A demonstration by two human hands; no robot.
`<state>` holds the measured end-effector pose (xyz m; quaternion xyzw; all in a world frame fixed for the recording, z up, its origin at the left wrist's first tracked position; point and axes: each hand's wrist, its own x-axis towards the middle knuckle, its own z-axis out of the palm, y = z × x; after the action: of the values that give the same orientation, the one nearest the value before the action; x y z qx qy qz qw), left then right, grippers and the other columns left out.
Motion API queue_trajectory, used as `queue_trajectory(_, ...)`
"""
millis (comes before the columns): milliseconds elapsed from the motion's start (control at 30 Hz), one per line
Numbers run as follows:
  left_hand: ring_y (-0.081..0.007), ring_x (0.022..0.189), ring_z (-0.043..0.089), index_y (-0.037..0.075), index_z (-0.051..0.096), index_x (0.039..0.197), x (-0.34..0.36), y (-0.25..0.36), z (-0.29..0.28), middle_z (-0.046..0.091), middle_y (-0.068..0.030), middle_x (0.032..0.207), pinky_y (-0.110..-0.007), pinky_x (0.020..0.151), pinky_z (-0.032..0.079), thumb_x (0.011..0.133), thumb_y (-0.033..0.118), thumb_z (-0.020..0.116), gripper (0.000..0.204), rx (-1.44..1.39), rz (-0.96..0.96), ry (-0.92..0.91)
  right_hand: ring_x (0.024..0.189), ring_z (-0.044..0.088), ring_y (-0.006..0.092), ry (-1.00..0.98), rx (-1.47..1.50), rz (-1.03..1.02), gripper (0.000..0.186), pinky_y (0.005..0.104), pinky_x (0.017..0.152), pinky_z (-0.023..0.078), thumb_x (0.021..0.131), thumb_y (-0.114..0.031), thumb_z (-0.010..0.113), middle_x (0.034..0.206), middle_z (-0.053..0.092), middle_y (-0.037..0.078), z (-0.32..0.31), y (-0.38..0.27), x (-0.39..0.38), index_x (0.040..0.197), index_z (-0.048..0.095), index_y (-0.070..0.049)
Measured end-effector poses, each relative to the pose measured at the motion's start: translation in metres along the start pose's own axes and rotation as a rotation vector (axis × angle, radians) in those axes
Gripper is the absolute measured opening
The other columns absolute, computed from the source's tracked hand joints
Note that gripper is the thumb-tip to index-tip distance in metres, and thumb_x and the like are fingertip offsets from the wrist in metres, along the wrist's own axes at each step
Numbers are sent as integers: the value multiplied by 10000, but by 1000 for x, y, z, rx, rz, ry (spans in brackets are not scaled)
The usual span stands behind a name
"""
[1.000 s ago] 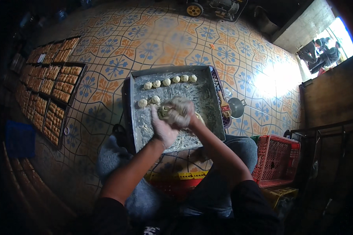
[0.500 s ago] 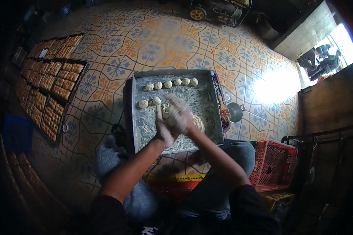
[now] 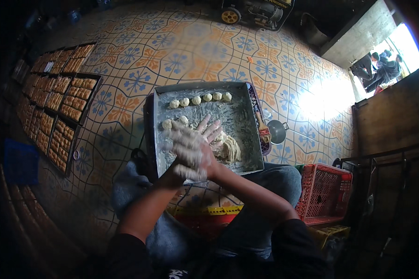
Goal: The person kneads and rolls dough into dough balls by hand and places them onto a metal tray.
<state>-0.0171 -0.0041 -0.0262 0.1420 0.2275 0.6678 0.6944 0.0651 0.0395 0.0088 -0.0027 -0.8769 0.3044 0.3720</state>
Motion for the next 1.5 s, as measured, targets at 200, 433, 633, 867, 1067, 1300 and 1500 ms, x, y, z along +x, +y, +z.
queue_trajectory(200, -345, 1507, 276, 89, 225, 1610, -5, -3, 17, 287, -185, 1635, -594, 1226, 154, 779, 962, 363, 1213, -322, -50, 163, 1378, 506, 324, -134, -157, 258, 563, 571, 1184, 245, 899, -483, 565, 1441, 595, 109, -41, 94, -31, 1371, 628, -183)
queue_trajectory(433, -311, 1393, 429, 94, 309, 1574, -4, -7, -13, 411, -146, 1548, -515, 1177, 324, 860, 866, 430, 1058, -277, 25, -109, 1281, 577, 357, -96, -42, -177, 544, 560, 1135, 353, 936, -482, 563, 1323, 653, 164, -1, 34, -14, 1321, 660, -110)
queue_trajectory(633, -282, 1404, 429, 102, 313, 1581, -9, -9, 14, 419, -120, 1553, -466, 1182, 342, 848, 904, 353, 1087, -238, -53, 27, 1278, 564, 397, 134, -3, 244, 579, 540, 1082, 403, 867, -432, 632, 1346, 626, 199, -35, 80, -24, 1350, 643, -113)
queue_trajectory(867, -210, 1464, 362, 139, 319, 1592, 3, -11, -2, 388, -92, 1599, -398, 1224, 266, 853, 924, 239, 1081, -626, -61, -415, 1430, 405, 419, 266, -70, 455, 707, 511, 1188, 279, 950, -518, 510, 1509, 479, 216, -20, 39, 3, 1531, 450, -120)
queue_trajectory(1067, -251, 1459, 348, 30, 206, 1611, -2, -39, 8, 339, -119, 1627, -381, 1205, 242, 780, 989, 208, 1269, 29, -131, 172, 1407, 420, 371, 542, 468, 658, 800, 480, 1184, 272, 1007, -615, 436, 1564, 390, 227, -9, 66, 2, 1622, 257, -136)
queue_trajectory(1300, -249, 1506, 299, 52, 197, 1618, 3, -4, 19, 312, -112, 1637, -374, 1239, 201, 863, 912, 269, 1147, -149, 107, 118, 1449, 351, 348, 451, 1196, 577, 895, 548, 1187, 227, 983, -726, 376, 1576, 371, 167, -20, 38, 16, 1640, 165, -156)
queue_trajectory(1500, -257, 1383, 467, 95, 312, 1591, -9, 2, 19, 409, -68, 1576, -394, 1150, 390, 933, 804, 364, 969, -443, 91, 41, 1559, 184, 355, -45, 46, 270, 853, 524, 1233, 120, 983, -735, 274, 1636, 342, 143, -21, 54, 2, 1612, 293, -160)
